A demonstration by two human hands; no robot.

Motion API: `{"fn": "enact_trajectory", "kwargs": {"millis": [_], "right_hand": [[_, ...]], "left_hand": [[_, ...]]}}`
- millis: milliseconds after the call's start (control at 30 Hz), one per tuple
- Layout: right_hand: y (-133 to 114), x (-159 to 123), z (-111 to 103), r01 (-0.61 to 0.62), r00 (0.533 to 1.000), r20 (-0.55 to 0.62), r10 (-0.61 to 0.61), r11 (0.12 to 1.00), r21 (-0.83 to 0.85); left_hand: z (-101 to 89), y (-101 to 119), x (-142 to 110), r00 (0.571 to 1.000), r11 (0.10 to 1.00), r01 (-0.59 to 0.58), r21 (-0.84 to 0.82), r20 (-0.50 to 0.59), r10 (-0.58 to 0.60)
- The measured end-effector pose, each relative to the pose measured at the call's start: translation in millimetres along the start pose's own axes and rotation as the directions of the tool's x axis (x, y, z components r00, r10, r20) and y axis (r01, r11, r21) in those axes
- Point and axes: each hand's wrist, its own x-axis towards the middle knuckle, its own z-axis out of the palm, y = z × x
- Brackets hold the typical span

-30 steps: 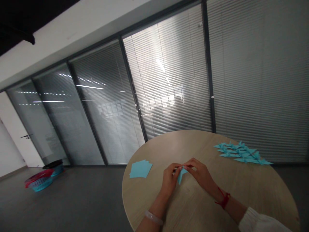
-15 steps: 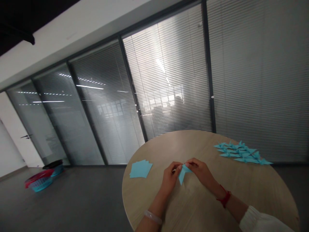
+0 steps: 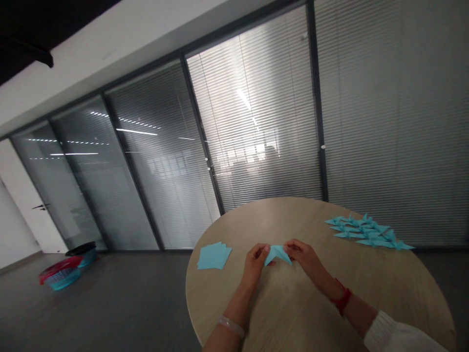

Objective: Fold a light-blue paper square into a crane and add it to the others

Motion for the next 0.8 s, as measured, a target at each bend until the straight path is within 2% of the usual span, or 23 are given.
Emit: {"fn": "enact_trajectory", "kwargs": {"millis": [267, 400, 633, 800], "right_hand": [[3.8, -0.7, -1.7, -0.009, 0.999, 0.051, 0.017, 0.988, -0.152], [4.1, -1.2, -2.0, 0.021, 0.996, 0.084, -0.001, 0.971, -0.24], [1.1, -1.5, 0.0, 0.017, 0.998, 0.061, -0.008, 0.987, -0.158], [4.4, -1.2, 3.3, -0.011, 0.993, 0.118, 0.019, 0.998, -0.064]], "left_hand": [[-4.3, 0.9, 3.3, 0.992, 0.987, -0.03, 0.158, -0.116, 0.049], [-4.1, 3.5, 2.7, 0.994, 0.988, -0.003, 0.153, -0.108, 0.02], [-3.2, -0.4, 2.7, 0.999, 0.991, 0.033, 0.131, -0.018, -0.031], [2.2, -0.7, 1.7, 0.996, 0.995, 0.094, 0.025, 0.005, -0.094]]}}
